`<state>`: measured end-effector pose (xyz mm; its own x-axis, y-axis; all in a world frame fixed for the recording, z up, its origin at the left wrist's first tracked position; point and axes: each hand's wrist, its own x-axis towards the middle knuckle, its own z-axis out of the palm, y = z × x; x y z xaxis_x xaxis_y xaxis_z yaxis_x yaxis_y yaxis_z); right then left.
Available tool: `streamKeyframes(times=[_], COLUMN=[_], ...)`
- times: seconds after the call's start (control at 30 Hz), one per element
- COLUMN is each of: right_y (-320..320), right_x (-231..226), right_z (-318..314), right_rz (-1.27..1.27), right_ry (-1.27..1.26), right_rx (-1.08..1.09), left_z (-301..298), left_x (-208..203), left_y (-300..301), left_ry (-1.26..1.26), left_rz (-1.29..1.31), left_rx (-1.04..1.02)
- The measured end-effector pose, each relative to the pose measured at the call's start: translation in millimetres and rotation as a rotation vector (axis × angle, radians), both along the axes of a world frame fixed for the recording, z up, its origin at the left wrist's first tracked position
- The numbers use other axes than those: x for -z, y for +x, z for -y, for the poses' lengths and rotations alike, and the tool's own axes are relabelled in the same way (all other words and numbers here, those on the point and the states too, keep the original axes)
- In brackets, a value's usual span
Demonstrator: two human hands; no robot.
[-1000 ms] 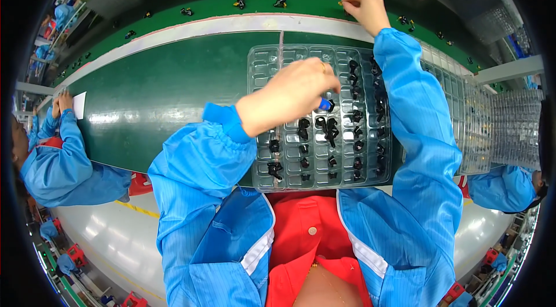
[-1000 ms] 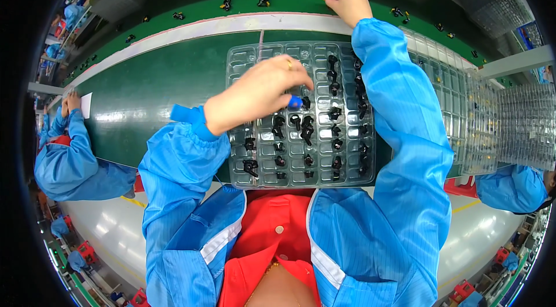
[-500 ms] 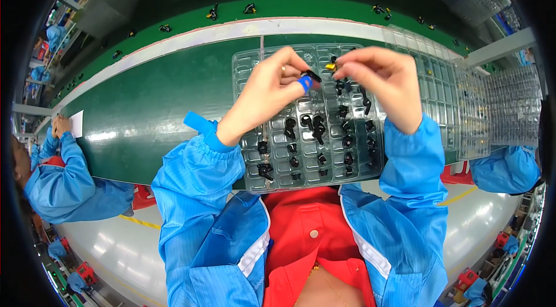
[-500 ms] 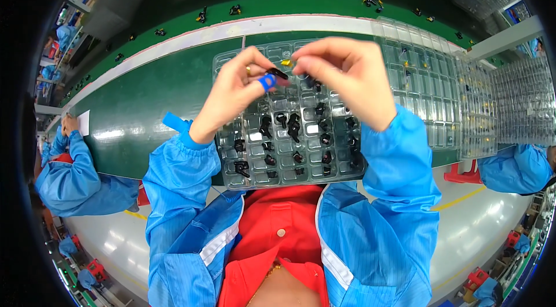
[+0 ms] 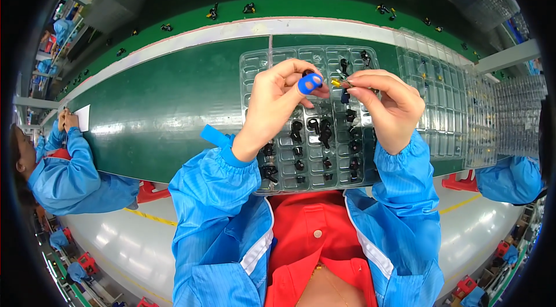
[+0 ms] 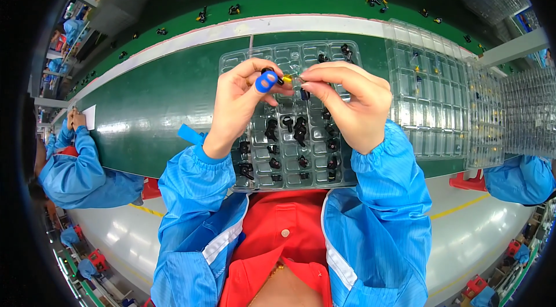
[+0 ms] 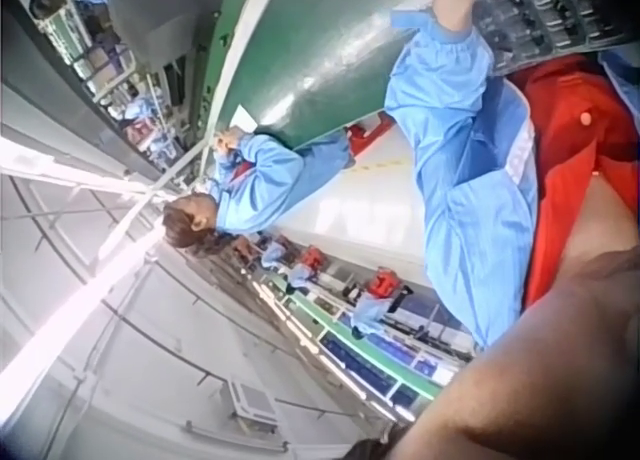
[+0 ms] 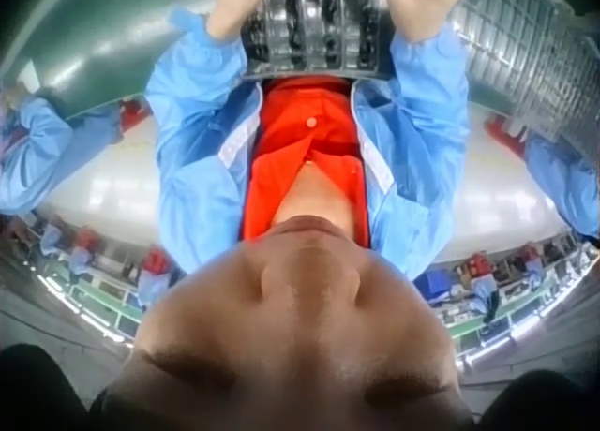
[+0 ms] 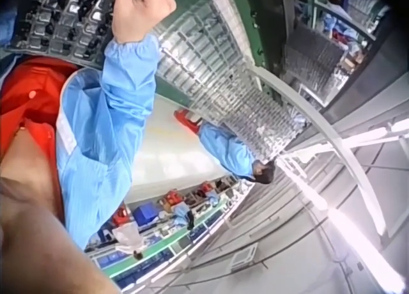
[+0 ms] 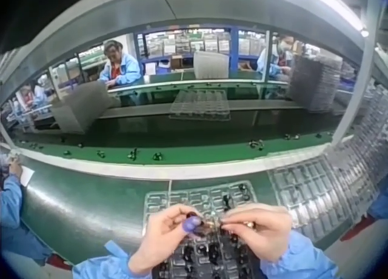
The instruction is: The person places small blue and black electronic components into a grid tray by hand.
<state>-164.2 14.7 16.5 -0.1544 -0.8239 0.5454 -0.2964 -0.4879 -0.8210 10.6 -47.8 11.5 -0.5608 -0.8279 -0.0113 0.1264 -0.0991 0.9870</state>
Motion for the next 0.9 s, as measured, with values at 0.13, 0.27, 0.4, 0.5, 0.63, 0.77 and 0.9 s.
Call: streamKeyframes(times=[0.13,0.27,0.4,0.5,0.63,0.77,0.9], right_y=[1.9,4.5,10.1,10.1,10.6,9.1,2.6], right_x=[-2.6,-4.3,1.2,5.3,7.2,6.9,9.4], right_z=[-1.5,1.6,3.1,2.8,2.5,2.3,5.7], right_rz=[-0.157,-0.275,-0.313,-0.324,-0.363,-0.076,-0.025], right_ry=[-0.045,-0.155,-0.193,-0.195,-0.203,0.179,0.267], right_rx=[-0.05,-0.1,-0.072,-0.036,0.0,-0.046,-0.202], left_z=[-6.7,-9.5,-12.0,-12.1,-17.7,-17.0,-15.6], left_x=[-5.1,2.8,8.6,13.7,4.3,5.5,6.3], left_y=[0.2,-4.1,-4.6,-5.1,-5.1,-4.1,-5.7], left_ry=[-0.051,-0.34,-0.564,-0.64,-0.715,-0.845,-0.931], left_rz=[0.1,0.279,0.325,0.335,0.402,0.398,0.357], left_rx=[-0.031,-0.135,-0.195,-0.22,-0.192,-0.194,-0.213])
